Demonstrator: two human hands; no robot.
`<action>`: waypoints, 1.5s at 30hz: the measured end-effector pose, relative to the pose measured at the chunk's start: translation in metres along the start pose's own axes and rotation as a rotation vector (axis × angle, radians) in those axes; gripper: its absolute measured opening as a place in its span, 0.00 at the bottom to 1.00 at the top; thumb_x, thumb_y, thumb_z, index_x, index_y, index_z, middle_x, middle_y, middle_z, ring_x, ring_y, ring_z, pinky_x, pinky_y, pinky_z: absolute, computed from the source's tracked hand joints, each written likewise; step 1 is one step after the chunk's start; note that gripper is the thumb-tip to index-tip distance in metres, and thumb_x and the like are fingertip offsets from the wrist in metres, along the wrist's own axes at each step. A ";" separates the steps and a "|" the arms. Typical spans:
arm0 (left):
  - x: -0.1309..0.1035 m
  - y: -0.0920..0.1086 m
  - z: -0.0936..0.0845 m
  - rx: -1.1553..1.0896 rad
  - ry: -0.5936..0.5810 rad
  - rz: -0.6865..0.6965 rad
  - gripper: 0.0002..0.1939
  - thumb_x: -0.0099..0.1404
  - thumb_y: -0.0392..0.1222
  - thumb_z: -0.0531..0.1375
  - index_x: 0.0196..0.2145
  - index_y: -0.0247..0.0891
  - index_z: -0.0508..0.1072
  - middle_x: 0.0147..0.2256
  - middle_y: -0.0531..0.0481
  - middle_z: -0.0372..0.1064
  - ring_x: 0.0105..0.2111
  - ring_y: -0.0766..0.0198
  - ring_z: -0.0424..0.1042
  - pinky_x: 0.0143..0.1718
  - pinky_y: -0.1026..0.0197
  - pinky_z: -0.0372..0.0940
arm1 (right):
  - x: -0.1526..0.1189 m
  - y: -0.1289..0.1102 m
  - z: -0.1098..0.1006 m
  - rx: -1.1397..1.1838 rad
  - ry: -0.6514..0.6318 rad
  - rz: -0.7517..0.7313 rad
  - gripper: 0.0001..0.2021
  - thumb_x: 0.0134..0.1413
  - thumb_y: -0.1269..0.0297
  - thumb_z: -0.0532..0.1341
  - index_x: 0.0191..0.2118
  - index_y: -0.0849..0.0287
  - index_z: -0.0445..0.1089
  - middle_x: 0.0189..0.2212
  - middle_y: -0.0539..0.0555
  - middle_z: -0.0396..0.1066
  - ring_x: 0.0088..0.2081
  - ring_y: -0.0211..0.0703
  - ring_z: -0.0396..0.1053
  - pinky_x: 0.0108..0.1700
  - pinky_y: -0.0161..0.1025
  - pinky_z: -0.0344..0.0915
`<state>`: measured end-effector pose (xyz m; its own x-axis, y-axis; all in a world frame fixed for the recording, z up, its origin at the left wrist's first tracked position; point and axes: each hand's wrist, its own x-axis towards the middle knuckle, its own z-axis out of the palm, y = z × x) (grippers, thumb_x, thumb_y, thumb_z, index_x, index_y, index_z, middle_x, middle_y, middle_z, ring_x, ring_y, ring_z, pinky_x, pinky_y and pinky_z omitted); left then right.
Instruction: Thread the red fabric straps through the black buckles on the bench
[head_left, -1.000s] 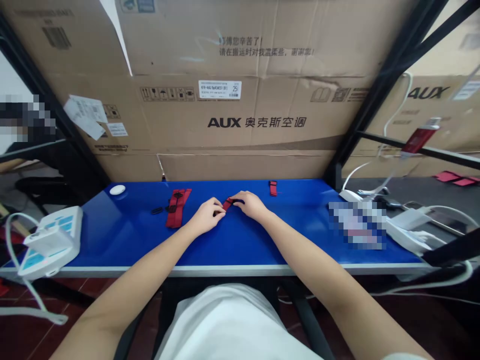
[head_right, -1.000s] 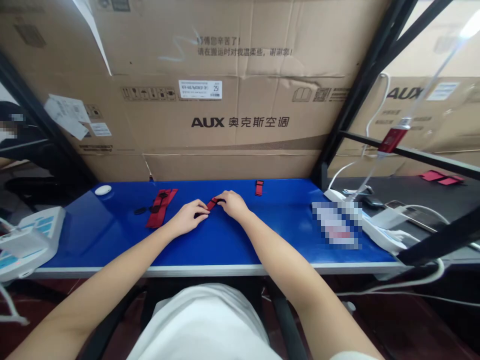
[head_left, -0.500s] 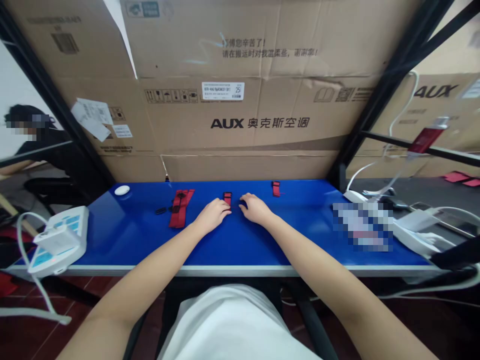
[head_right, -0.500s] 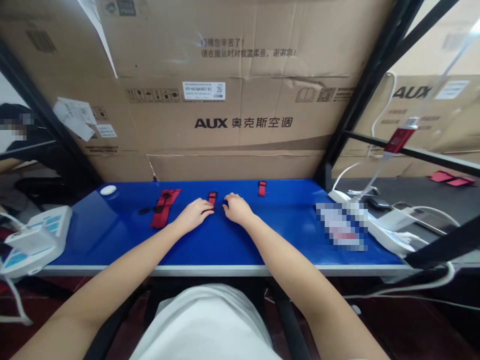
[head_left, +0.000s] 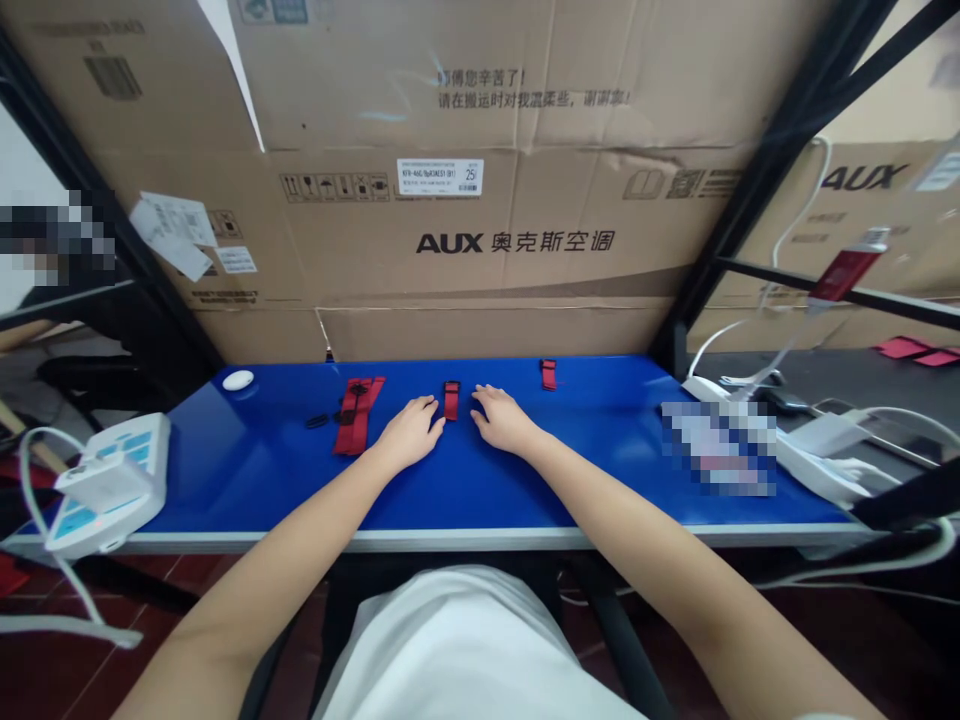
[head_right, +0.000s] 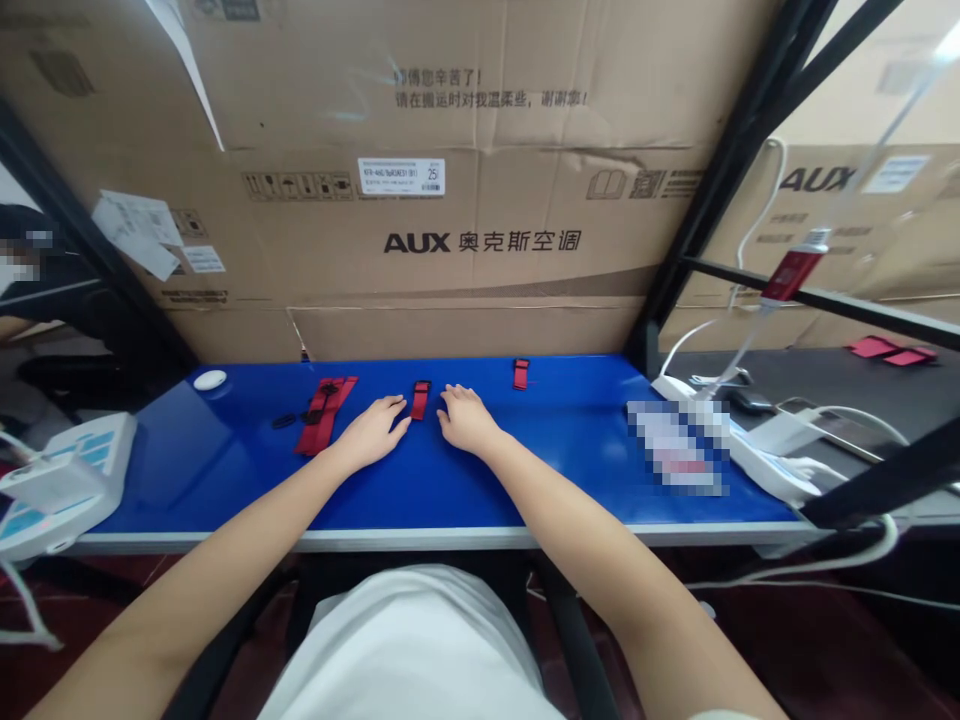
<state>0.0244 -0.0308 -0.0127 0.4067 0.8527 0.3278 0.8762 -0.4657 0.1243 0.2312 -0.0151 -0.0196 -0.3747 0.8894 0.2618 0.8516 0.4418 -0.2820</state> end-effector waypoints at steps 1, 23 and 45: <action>0.000 0.000 0.001 0.004 -0.019 -0.012 0.23 0.69 0.43 0.49 0.56 0.29 0.67 0.59 0.35 0.61 0.60 0.50 0.60 0.60 0.49 0.55 | -0.001 -0.001 0.001 -0.002 -0.004 -0.004 0.25 0.63 0.62 0.50 0.62 0.70 0.59 0.64 0.66 0.54 0.66 0.55 0.49 0.66 0.50 0.45; 0.000 0.003 0.001 -0.136 -0.202 0.147 0.27 0.70 0.47 0.45 0.64 0.37 0.57 0.66 0.43 0.48 0.66 0.56 0.48 0.65 0.48 0.44 | 0.000 0.006 -0.005 0.016 -0.140 -0.018 0.33 0.61 0.50 0.51 0.65 0.66 0.53 0.67 0.63 0.46 0.68 0.56 0.42 0.67 0.53 0.40; 0.002 -0.002 0.000 -0.076 -0.183 -0.069 0.34 0.68 0.55 0.47 0.63 0.27 0.57 0.66 0.34 0.45 0.66 0.49 0.44 0.65 0.49 0.42 | -0.002 -0.005 -0.004 -0.039 -0.176 0.012 0.41 0.60 0.39 0.43 0.68 0.66 0.47 0.68 0.61 0.40 0.69 0.54 0.36 0.67 0.51 0.35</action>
<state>0.0236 -0.0281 -0.0125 0.3928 0.9087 0.1414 0.8844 -0.4154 0.2129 0.2286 -0.0195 -0.0150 -0.4199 0.9028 0.0924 0.8686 0.4293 -0.2473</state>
